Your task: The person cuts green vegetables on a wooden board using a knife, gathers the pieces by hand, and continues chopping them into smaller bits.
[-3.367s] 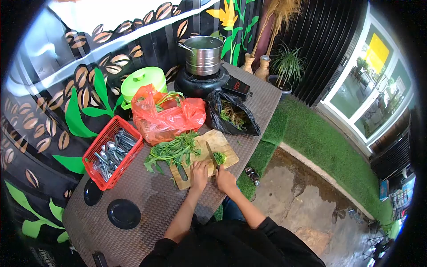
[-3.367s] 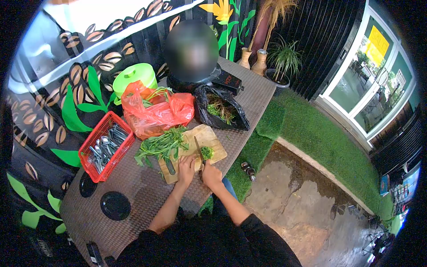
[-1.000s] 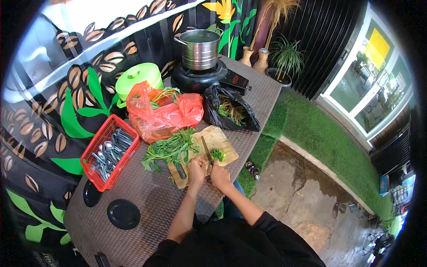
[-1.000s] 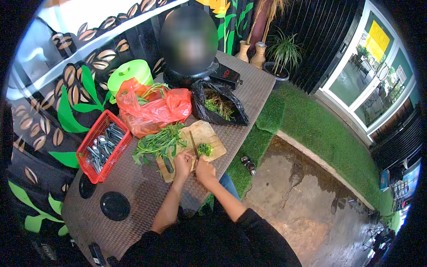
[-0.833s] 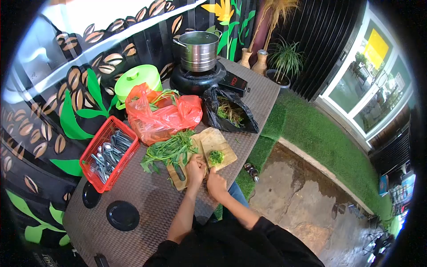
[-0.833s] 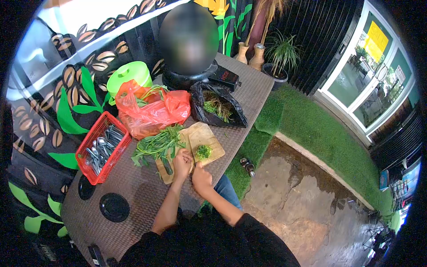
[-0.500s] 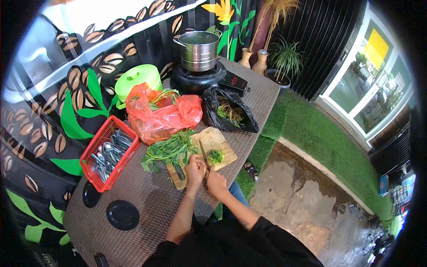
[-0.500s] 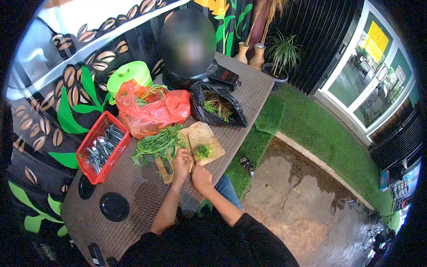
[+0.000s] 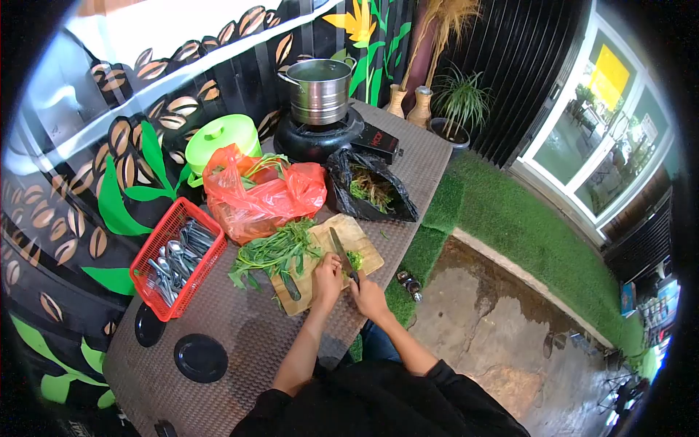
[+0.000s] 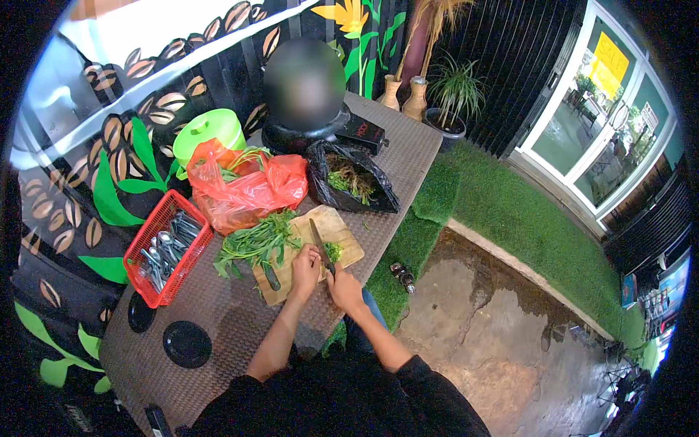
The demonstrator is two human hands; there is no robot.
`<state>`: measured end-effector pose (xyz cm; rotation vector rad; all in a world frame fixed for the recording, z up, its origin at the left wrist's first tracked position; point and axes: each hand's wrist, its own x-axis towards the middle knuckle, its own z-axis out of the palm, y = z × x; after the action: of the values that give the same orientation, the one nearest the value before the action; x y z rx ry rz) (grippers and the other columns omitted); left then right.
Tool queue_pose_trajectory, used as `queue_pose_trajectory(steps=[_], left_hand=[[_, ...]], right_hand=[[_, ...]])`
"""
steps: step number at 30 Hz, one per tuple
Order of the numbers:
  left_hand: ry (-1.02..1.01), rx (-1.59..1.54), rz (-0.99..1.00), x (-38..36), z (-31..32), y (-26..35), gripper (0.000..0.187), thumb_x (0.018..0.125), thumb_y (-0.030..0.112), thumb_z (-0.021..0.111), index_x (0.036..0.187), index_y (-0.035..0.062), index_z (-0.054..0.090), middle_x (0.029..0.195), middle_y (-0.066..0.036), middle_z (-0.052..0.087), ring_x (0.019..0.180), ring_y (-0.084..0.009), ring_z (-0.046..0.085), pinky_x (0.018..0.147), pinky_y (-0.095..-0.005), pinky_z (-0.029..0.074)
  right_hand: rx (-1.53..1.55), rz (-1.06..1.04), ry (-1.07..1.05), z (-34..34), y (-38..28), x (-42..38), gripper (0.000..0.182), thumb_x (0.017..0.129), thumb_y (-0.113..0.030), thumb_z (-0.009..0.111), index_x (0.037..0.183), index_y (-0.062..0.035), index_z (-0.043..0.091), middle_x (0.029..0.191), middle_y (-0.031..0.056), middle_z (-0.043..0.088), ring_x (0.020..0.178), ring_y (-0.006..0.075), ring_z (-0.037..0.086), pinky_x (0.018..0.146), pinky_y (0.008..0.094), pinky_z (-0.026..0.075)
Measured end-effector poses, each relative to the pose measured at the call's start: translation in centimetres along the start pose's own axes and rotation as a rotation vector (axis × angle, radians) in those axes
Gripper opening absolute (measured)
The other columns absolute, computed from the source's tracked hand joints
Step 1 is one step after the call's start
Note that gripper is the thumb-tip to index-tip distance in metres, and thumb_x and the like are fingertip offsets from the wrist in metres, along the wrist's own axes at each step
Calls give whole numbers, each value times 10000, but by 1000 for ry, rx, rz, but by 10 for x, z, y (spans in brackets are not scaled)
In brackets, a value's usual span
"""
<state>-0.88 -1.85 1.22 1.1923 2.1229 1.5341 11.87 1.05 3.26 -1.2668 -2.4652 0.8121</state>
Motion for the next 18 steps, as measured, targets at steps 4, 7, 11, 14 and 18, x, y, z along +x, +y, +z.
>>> queue_pose_trajectory(steps=[4,7,11,14,18], left_hand=[[36,2,87,8,-6,-5,136,763,-47,556,890,-2,569,776,-130,624,651,-233,624,606,-310,497],[-30,10,55,11,-14,-13,214,722,-27,621,932,3,600,841,-144,628,715,-245,624,634,-318,504],[-187,57,12,9,-22,-1,543,594,1,742,1104,18,558,1036,-175,566,918,-292,577,766,-343,491],[-282,133,59,14,-17,2,702,528,24,790,1174,22,516,1110,-184,520,1016,-320,527,856,-360,454],[-314,242,173,26,-4,-7,824,489,39,828,1238,57,484,1078,-142,512,881,-262,562,791,-340,478]], right_hand=[[144,5,32,-18,15,9,359,903,-353,461,1008,-10,472,747,280,588,734,450,576,641,513,451],[137,41,34,-33,23,16,384,903,-377,456,979,-4,511,781,272,597,782,429,583,685,505,447],[77,59,41,-35,43,25,383,902,-379,450,1012,-23,539,781,269,604,762,420,594,666,498,459],[22,84,106,-29,57,30,387,898,-384,451,998,-22,543,743,277,596,740,434,590,649,511,460],[28,106,87,-24,61,28,404,898,-393,448,980,-8,541,737,278,596,746,441,587,661,514,462]])
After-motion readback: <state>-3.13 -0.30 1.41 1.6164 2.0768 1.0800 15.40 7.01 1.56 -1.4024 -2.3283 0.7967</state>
